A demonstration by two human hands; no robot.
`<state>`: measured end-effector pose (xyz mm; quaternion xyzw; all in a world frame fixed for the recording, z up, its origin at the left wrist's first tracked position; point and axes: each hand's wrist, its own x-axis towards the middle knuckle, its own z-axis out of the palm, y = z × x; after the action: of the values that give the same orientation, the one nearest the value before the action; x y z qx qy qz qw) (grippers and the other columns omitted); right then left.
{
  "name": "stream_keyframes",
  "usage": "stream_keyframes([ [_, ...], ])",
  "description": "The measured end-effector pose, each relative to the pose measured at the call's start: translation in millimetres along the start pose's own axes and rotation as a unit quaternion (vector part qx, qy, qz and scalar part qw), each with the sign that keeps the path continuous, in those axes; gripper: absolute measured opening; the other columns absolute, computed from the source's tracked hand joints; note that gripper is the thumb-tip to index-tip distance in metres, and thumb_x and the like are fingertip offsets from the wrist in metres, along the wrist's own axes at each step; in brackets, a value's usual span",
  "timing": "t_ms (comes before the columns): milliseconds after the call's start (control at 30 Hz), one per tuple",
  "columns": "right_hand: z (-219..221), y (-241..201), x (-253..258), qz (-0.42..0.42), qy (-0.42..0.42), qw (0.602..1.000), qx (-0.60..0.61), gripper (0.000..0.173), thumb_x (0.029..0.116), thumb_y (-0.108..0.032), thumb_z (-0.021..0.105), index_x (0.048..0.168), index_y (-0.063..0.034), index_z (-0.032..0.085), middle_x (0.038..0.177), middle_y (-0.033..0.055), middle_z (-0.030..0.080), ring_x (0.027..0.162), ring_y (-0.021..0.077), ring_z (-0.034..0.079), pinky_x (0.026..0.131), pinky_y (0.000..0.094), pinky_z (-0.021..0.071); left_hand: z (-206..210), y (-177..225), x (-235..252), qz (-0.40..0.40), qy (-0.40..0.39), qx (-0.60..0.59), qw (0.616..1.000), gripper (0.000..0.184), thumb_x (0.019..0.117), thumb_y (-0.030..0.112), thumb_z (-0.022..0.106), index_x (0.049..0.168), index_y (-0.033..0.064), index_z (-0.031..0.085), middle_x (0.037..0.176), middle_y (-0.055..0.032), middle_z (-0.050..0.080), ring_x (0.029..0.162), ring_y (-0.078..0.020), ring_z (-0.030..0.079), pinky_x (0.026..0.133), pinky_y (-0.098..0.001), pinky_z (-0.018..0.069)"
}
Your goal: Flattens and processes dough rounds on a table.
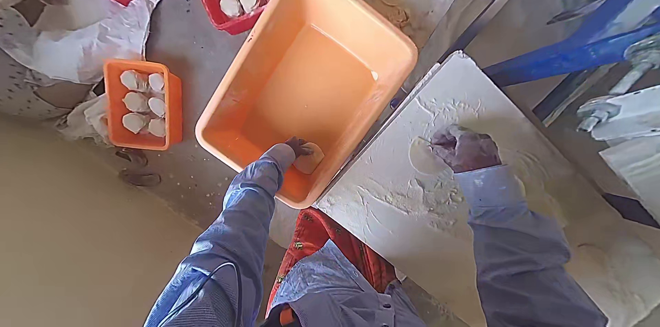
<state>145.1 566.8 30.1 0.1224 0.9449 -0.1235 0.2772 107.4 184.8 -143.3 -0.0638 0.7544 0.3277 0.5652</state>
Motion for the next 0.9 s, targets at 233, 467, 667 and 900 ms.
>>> stream_keyframes([
  [233,0,4,3,0.024,-0.029,0.999,-0.019,0.022,0.0948,-0.018,0.075,0.110,-0.0021,0.074,0.112,0.0257,0.072,0.109,0.0485,0.067,0.092,0.0693,0.0481,-17,16,-11,-0.084,0.035,0.188,0.978,0.064,0.0877,0.022,0.082,0.142,-0.0009,0.055,0.143,-0.0290,0.054,0.138,-0.0415,0.049,0.115,-0.0576,0.0377],
  [467,6,12,-2,-0.002,0.034,0.998,0.057,0.020,0.0902,-0.016,0.077,0.099,-0.0003,0.069,0.093,0.0232,0.071,0.090,0.0437,0.070,0.080,0.0659,0.0513,-10,14,-21,-0.157,0.058,0.239,0.956,0.065,0.0825,0.022,0.086,0.136,-0.0029,0.058,0.140,-0.0281,0.056,0.135,-0.0405,0.053,0.111,-0.0580,0.0428],
  [667,16,20,-4,0.011,0.079,0.979,0.189,0.032,0.0884,-0.005,0.078,0.117,0.0020,0.064,0.104,0.0210,0.074,0.096,0.0340,0.073,0.091,0.0545,0.0565,-10,7,-15,-0.121,-0.010,0.239,0.964,0.062,0.0815,0.025,0.088,0.132,-0.0005,0.063,0.134,-0.0263,0.061,0.130,-0.0394,0.057,0.109,-0.0581,0.0433],
  [900,16,8,-4,-0.028,0.111,0.967,0.228,0.038,0.0885,-0.001,0.075,0.124,0.0024,0.064,0.106,0.0201,0.074,0.093,0.0310,0.074,0.088,0.0496,0.0587,-37,-3,-21,-0.052,0.168,0.157,0.972,0.057,0.0851,0.027,0.084,0.132,0.0043,0.062,0.129,-0.0252,0.064,0.125,-0.0436,0.059,0.106,-0.0630,0.0450],
])
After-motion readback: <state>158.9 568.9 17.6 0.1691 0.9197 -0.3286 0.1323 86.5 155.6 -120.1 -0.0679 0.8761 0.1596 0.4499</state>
